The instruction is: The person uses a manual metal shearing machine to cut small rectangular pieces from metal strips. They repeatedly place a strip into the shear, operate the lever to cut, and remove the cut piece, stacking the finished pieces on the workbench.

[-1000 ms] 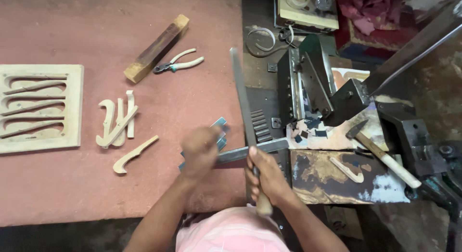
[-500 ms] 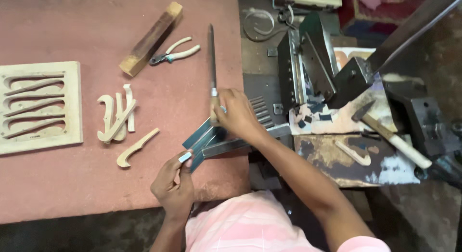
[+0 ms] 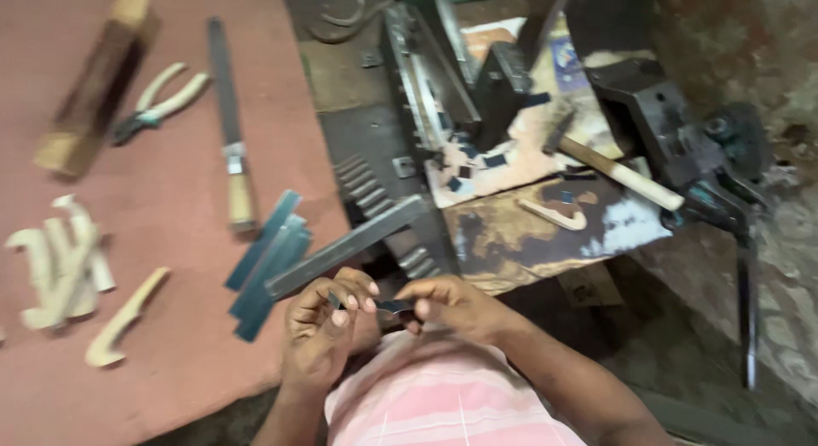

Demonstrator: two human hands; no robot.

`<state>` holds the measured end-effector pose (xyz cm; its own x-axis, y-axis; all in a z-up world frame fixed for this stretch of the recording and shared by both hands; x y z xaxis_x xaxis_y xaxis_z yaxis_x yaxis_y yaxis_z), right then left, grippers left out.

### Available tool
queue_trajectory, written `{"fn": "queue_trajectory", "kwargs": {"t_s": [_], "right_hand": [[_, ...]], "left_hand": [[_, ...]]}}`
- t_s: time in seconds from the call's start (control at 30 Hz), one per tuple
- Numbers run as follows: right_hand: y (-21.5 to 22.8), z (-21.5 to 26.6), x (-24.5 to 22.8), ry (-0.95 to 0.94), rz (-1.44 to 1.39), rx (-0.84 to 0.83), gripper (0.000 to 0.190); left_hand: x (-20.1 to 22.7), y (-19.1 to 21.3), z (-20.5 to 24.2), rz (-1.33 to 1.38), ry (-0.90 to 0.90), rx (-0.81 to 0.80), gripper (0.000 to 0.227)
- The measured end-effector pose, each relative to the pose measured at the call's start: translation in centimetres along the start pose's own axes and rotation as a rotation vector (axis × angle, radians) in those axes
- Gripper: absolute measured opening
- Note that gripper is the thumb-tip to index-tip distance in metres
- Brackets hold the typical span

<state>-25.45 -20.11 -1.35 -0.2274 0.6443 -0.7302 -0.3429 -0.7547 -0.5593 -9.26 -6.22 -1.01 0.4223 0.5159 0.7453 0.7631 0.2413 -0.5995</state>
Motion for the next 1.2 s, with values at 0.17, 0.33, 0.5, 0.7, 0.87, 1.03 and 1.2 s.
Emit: {"fn": "queue_trajectory", "kwargs": {"t_s": [0.17, 0.33, 0.5, 0.7, 0.87, 1.03, 1.2], "right_hand": [[7.7, 7.6, -3.1, 0.241, 0.173, -0.009, 0.027], [17.5, 16.4, -6.3, 0.469, 0.239, 0.343, 0.018], [26.5, 22.1, -10.3, 0.689, 0.658, 0.703, 0.013], [29.6, 17.7, -13.4, 0.766, 1.052, 0.464, 0.020], [28.6, 15.1, -12.7, 0.619, 1.408, 0.225, 0.033], [27.8, 15.5, -11.4, 0.671, 1.464, 0.274, 0.034], [27.6, 14.5, -10.9, 0.790, 1.430, 0.355, 0.026]], "left_hand": [[-3.7, -6.3, -2.6, -0.510, 0.134, -0.043, 0.031], [-12.3, -15.6, -5.0, -1.394, -0.262, -0.039, 0.024], [-24.3, -20.4, -9.6, -1.585, -0.095, -0.139, 0.064], [-29.2, -17.9, -12.6, -1.685, 0.203, 0.054, 0.116], [-29.2, -16.7, -12.8, -1.581, 0.165, 0.065, 0.067], [-29.4, -16.7, -12.7, -1.573, 0.151, 0.073, 0.040], [-29.2, -16.4, -13.2, -1.540, 0.094, 0.100, 0.035]]}}
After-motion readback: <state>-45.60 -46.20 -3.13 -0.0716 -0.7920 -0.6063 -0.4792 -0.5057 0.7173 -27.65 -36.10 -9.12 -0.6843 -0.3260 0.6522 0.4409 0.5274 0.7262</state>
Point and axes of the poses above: each hand's wrist, its own z-axis away from the middle knuckle, its own y-axis out of the back of the hand, x = y × z, the point moved 3 cm from there along -z, towards the middle knuckle, and after that the axes turned 15 degrees about -z, right-handed, at the moved point
